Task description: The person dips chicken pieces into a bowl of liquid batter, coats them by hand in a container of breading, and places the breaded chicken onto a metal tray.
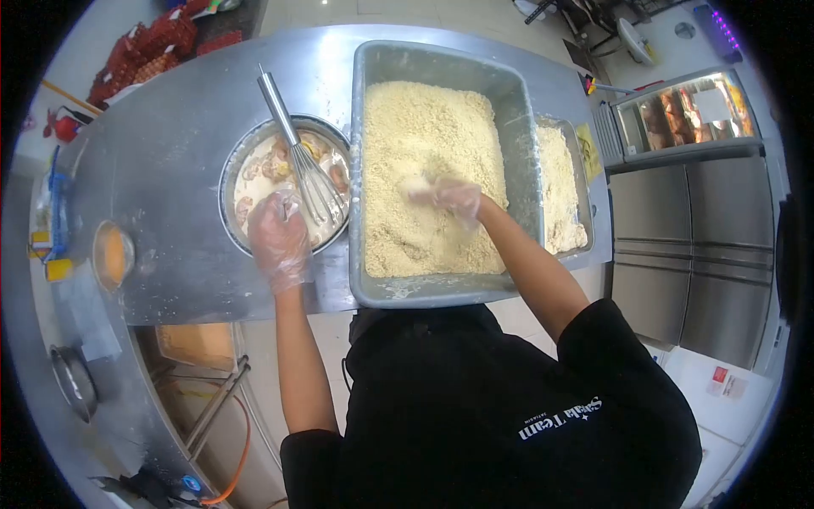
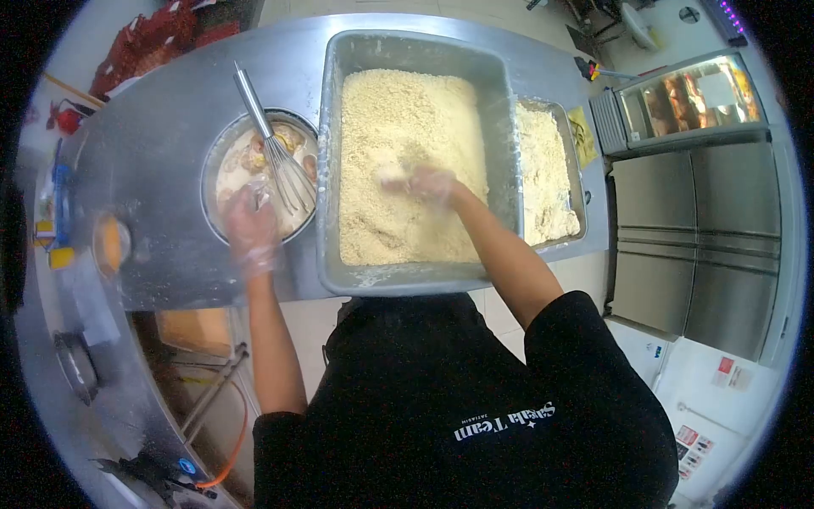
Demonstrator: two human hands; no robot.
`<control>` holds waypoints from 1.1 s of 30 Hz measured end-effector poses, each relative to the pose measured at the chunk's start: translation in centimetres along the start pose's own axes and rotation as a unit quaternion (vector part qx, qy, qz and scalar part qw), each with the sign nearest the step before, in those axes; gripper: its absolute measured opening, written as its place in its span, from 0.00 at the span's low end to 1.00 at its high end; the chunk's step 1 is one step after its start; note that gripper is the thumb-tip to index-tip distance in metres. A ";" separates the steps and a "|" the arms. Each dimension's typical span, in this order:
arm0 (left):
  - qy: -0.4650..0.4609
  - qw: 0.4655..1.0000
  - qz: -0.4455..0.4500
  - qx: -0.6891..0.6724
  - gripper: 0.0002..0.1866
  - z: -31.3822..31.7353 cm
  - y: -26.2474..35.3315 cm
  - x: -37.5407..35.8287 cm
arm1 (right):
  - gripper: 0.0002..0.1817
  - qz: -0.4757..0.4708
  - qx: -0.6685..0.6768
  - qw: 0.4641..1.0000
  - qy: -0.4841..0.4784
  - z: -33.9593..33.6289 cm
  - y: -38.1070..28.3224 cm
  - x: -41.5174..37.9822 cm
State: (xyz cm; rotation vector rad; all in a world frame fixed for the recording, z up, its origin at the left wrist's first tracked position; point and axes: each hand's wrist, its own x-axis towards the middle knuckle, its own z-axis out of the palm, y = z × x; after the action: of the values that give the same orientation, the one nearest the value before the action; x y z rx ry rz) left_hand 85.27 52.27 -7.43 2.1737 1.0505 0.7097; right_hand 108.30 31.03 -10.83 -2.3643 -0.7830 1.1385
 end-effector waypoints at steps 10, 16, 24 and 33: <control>-0.004 0.999 0.014 0.035 0.16 0.5 -0.6 0.2 | 0.29 -0.166 -0.003 0.985 0.051 -6.2 -6.0 -4.8; 0.029 0.996 0.041 0.068 0.16 0.5 -0.4 -0.2 | 0.25 -0.154 -0.198 0.966 -0.055 -5.4 -4.4 -5.9; 0.031 0.995 0.029 0.093 0.13 0.5 0.0 0.5 | 0.45 -0.181 0.054 0.965 -0.180 6.7 4.3 -0.7; 0.081 0.993 0.020 0.078 0.15 0.6 0.0 -0.1 | 0.29 0.127 0.571 0.790 -0.182 0.0 -2.2 -0.3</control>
State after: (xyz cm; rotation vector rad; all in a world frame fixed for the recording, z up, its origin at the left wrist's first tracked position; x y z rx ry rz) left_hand 85.65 52.00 -7.87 2.3064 1.1825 0.8606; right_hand 107.45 32.52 -9.34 -1.2274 0.1966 1.5723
